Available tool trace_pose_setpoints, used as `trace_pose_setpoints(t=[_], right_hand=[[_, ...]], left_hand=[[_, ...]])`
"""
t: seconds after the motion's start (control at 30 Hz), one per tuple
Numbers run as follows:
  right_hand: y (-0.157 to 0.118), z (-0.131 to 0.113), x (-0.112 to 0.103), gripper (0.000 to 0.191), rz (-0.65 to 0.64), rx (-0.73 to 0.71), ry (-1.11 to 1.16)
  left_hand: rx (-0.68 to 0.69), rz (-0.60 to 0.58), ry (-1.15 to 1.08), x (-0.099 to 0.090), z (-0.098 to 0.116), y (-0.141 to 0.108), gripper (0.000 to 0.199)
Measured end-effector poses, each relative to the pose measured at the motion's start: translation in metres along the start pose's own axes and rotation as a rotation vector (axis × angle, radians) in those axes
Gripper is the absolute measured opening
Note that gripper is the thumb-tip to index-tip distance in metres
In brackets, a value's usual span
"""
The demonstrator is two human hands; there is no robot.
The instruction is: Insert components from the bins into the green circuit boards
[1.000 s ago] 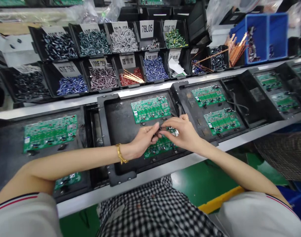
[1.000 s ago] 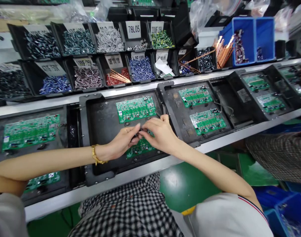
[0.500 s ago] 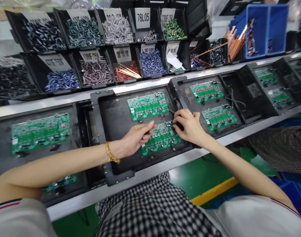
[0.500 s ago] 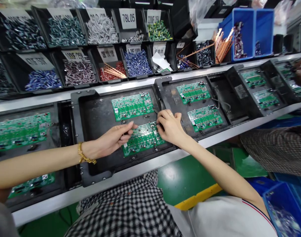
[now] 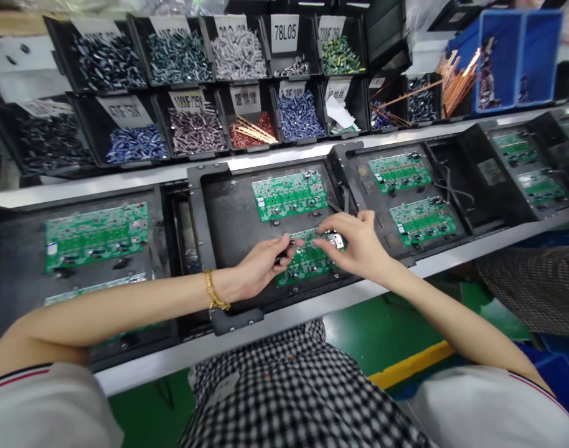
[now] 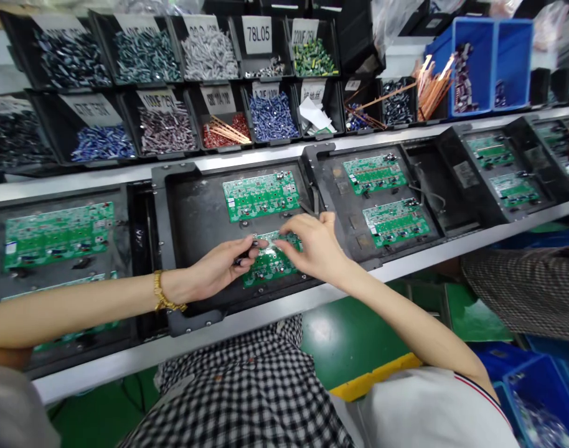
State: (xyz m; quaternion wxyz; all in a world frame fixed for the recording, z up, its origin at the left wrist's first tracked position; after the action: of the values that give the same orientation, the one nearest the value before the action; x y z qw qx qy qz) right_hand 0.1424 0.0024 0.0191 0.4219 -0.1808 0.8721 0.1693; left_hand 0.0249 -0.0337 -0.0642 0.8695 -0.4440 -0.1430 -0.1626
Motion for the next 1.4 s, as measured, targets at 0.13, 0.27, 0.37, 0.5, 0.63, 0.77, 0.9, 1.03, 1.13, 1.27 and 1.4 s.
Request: trace_pose_setpoints(t=[0.13, 0.27, 0.37, 0.5, 0.63, 0.77, 0.9, 1.03, 1.13, 1.27, 1.4], right_hand=[[0.009, -0.042, 0.018, 0.014, -0.038, -0.112, 0.056], [0.013, -0.047, 0.036, 0.008, -0.112, -0.110, 0.110], [0.010, -0.042, 0.062, 0.006, -0.295, -0.097, 0.166], [0.006, -0.042, 0.085, 0.006, -0.447, -0.105, 0.171], [0.006, -0.045, 0.087, 0.006, -0.465, -0.127, 0.164], [0.003, -0.052, 0.085, 0.008, -0.445, -0.220, 0.026], [-0.004, -0.063, 0.087, 0.015, -0.375, -0.341, -0.184], [-0.009, -0.066, 0.091, 0.019, -0.365, -0.406, -0.233], [-0.001, -0.062, 0.085, 0.018, -0.387, -0.377, -0.146], [0.037, -0.054, 0.046, 0.018, -0.178, -0.230, 0.053], [0.075, -0.053, 0.035, 0.012, -0.119, -0.219, 0.082]], left_hand=[[0.058, -0.020, -0.007, -0.003, 0.002, -0.015, 0.026], [0.033, 0.096, -0.037, -0.029, 0.005, -0.029, 0.024], [0.054, 0.164, -0.046, -0.048, 0.012, -0.032, 0.021], [0.152, 0.093, -0.009, -0.049, 0.022, -0.026, 0.017], [0.144, 0.115, 0.009, -0.052, 0.020, -0.021, 0.024], [0.095, 0.181, -0.045, -0.056, 0.016, -0.022, 0.019], [0.106, 0.188, -0.041, -0.053, 0.016, -0.022, 0.020], [0.092, 0.195, -0.039, -0.052, 0.016, -0.019, 0.021], [0.070, 0.212, -0.042, -0.053, 0.017, -0.015, 0.020], [0.069, 0.183, -0.089, -0.049, 0.024, -0.011, 0.017], [0.093, 0.100, -0.204, -0.044, 0.040, -0.009, 0.024]])
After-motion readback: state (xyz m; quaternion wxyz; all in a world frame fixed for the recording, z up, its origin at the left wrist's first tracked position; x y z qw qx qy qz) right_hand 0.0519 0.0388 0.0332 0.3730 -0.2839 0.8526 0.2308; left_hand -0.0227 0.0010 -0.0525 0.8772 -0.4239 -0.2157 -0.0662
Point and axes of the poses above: each hand's wrist, its own y-axis towards the middle knuckle, its own x-axis out of the palm, z = x × y, the point moved 9 cm from there along y, towards the middle knuckle, and after that the axes turned 14 degrees about y, right-handed, at the moved point
